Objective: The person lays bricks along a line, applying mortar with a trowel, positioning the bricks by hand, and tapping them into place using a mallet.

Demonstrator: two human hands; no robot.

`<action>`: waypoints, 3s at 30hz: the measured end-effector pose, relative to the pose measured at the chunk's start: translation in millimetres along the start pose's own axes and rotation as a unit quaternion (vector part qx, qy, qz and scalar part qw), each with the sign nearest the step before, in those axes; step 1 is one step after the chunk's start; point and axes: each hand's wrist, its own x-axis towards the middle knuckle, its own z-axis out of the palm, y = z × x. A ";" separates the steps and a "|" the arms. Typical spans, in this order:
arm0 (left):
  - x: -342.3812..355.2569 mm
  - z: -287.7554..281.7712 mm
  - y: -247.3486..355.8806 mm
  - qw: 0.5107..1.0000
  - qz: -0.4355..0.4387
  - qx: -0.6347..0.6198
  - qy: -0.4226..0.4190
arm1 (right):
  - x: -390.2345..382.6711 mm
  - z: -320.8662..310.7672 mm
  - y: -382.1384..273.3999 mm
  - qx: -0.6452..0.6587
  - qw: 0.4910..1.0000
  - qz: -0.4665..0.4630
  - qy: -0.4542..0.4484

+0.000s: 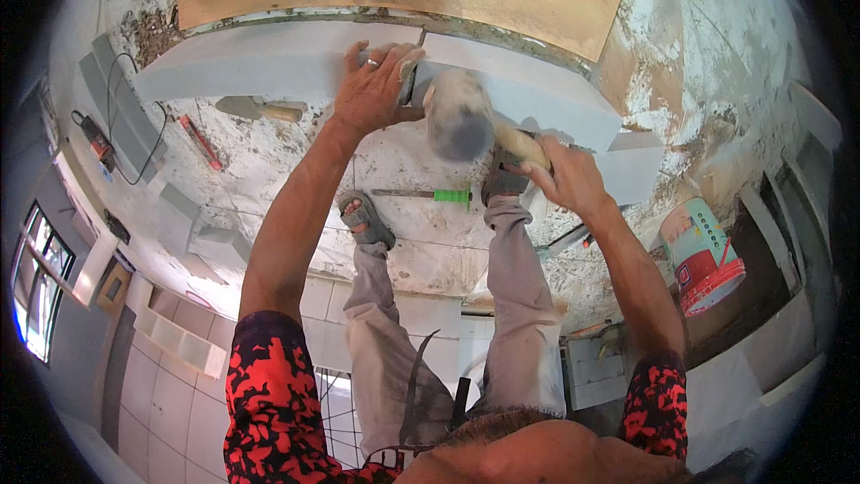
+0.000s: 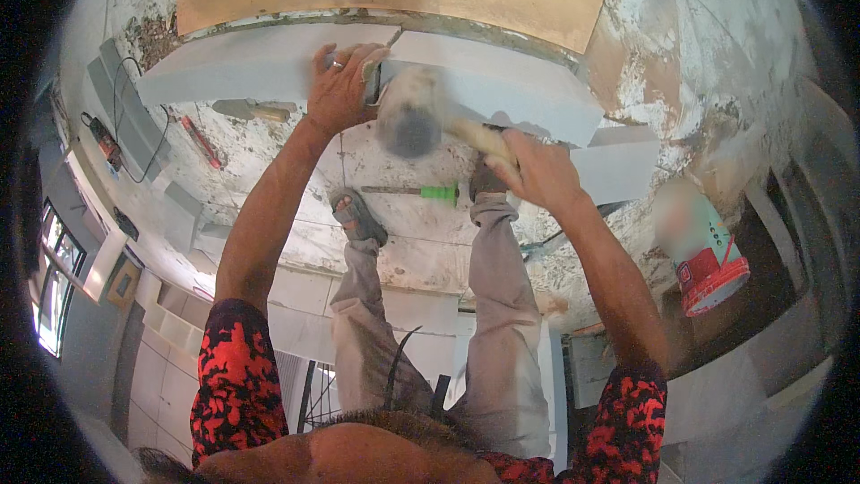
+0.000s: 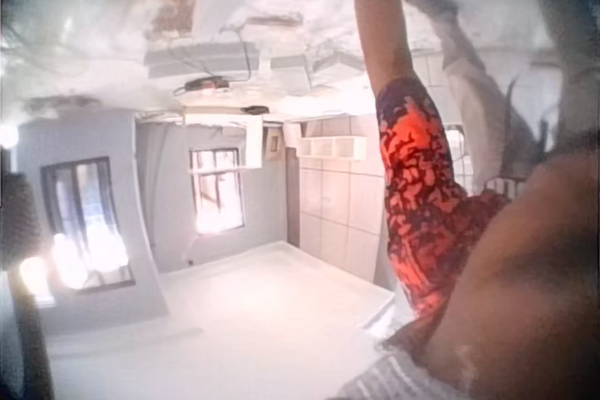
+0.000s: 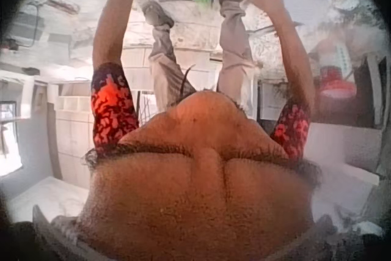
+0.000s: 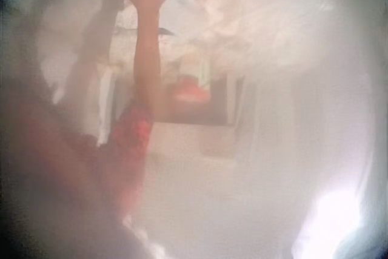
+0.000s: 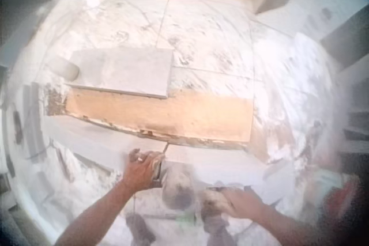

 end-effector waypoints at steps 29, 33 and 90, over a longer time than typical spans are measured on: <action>-2.9 8.6 0.6 0.999 0.018 0.046 0.020 | 52.0 71.3 -52.3 -0.065 0.979 0.042 -0.189; -2.0 7.1 1.0 0.999 0.015 0.041 0.022 | 47.2 75.5 -42.4 -0.035 0.989 0.086 -0.112; -1.6 6.6 3.1 0.996 0.012 0.083 0.011 | -51.5 11.7 95.2 -0.175 0.966 0.143 -0.125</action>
